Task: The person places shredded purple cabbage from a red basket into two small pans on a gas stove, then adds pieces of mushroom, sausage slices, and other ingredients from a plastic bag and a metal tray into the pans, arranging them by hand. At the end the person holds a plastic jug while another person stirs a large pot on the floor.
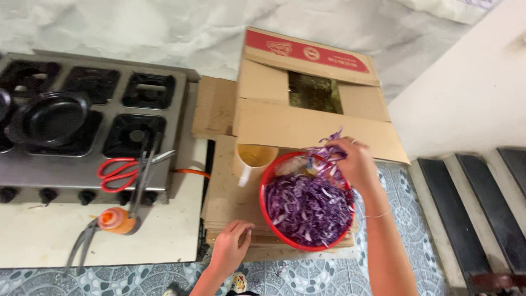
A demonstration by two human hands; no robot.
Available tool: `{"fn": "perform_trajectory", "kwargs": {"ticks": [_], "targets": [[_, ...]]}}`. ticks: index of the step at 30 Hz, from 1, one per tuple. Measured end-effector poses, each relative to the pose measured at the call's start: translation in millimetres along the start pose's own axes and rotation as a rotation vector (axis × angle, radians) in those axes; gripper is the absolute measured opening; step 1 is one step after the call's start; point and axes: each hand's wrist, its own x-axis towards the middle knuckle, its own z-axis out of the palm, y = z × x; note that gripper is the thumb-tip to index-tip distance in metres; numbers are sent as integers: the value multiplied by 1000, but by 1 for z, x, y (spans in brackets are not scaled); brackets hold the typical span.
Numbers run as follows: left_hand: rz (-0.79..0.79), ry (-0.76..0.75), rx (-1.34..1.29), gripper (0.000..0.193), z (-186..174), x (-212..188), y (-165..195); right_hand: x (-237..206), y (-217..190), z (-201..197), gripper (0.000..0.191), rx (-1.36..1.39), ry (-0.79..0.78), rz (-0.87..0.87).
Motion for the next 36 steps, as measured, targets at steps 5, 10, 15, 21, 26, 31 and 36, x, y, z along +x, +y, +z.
{"fn": "perform_trajectory", "kwargs": {"ticks": [5,10,15,21,26,31,36], "targets": [[-53,56,16,14,-65,-10,-21,54,-95,12,31,-48,10,-122],[-38,158,3,16,-171,-33,-67,107,-212,91,30,20,29,-302],[-53,269,93,14,-300,-69,-128,149,-325,218,22,202,-36,-301],[-240,380,54,21,-418,-109,-192,203,-433,379,19,325,-128,-431],[-204,522,127,17,-460,-106,-260,248,-472,493,21,394,-212,-409],[-196,517,114,16,-493,-71,-322,295,-474,586,20,426,-158,-392],[-159,448,122,18,-533,-17,-353,322,-451,670,21,270,-374,-269]]}}
